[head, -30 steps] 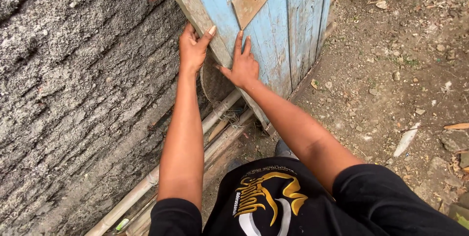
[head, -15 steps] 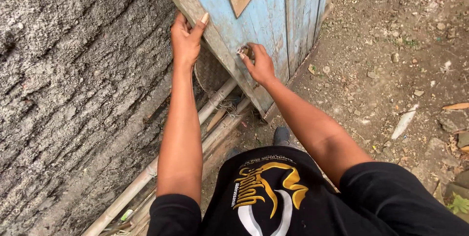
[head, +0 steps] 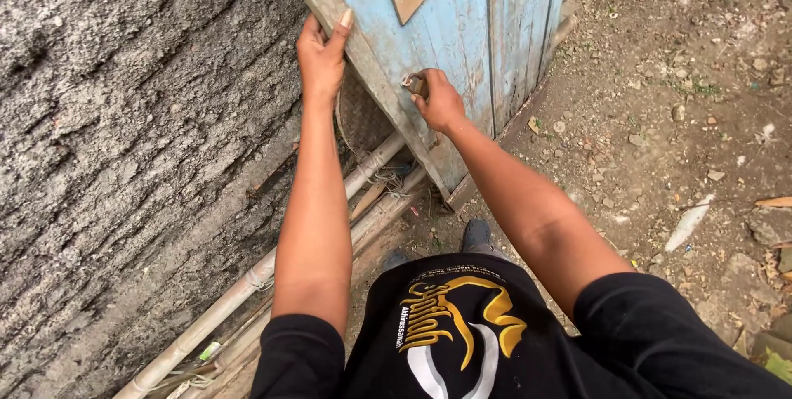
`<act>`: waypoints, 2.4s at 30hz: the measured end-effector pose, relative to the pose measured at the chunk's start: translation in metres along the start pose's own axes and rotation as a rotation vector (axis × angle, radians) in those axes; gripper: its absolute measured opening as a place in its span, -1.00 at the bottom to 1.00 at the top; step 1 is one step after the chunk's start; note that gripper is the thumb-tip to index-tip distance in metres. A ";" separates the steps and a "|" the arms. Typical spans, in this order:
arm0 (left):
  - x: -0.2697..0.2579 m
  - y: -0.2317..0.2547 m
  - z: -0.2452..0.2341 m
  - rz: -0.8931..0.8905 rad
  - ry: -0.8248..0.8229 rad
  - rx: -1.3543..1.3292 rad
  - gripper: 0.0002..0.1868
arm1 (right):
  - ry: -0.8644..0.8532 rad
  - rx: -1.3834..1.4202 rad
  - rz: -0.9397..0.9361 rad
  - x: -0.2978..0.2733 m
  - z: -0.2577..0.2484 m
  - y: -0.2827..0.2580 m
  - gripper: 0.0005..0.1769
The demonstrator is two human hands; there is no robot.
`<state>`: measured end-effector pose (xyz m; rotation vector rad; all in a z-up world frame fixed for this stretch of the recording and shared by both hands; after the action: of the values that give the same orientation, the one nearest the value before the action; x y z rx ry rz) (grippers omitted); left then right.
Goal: Handling wooden sticks to repair a fence and inspecting/operating a blue wooden gate in an outdoor alley.
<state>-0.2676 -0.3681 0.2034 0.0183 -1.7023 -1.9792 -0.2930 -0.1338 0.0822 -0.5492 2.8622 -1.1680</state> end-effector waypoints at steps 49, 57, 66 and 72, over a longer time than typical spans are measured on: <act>-0.121 -0.127 0.093 -0.166 0.867 0.816 0.18 | -0.122 0.608 0.211 0.029 -0.046 0.144 -0.54; -0.125 -0.138 0.130 -0.246 0.901 0.670 0.13 | -0.094 0.679 0.194 0.047 -0.061 0.190 -0.58; -0.077 -0.155 0.187 -0.145 0.785 0.240 -0.34 | -0.122 0.654 0.220 0.046 -0.075 0.207 -0.58; -0.065 -0.224 0.219 -0.134 0.608 0.393 -0.54 | -0.159 0.640 0.226 0.030 -0.102 0.228 -0.60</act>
<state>-0.3705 -0.1256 0.0207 0.8040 -1.6561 -1.4711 -0.4067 0.0770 0.0057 -0.2615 2.1605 -1.7687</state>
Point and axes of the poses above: each hand's wrist, its own x-axis towards the middle knuckle, its own z-axis out of the palm, y = z × x, the point moved 4 cm from there along x, towards the middle knuckle, and after that the axes turned 2 degrees about y, right-handed, at the moved point
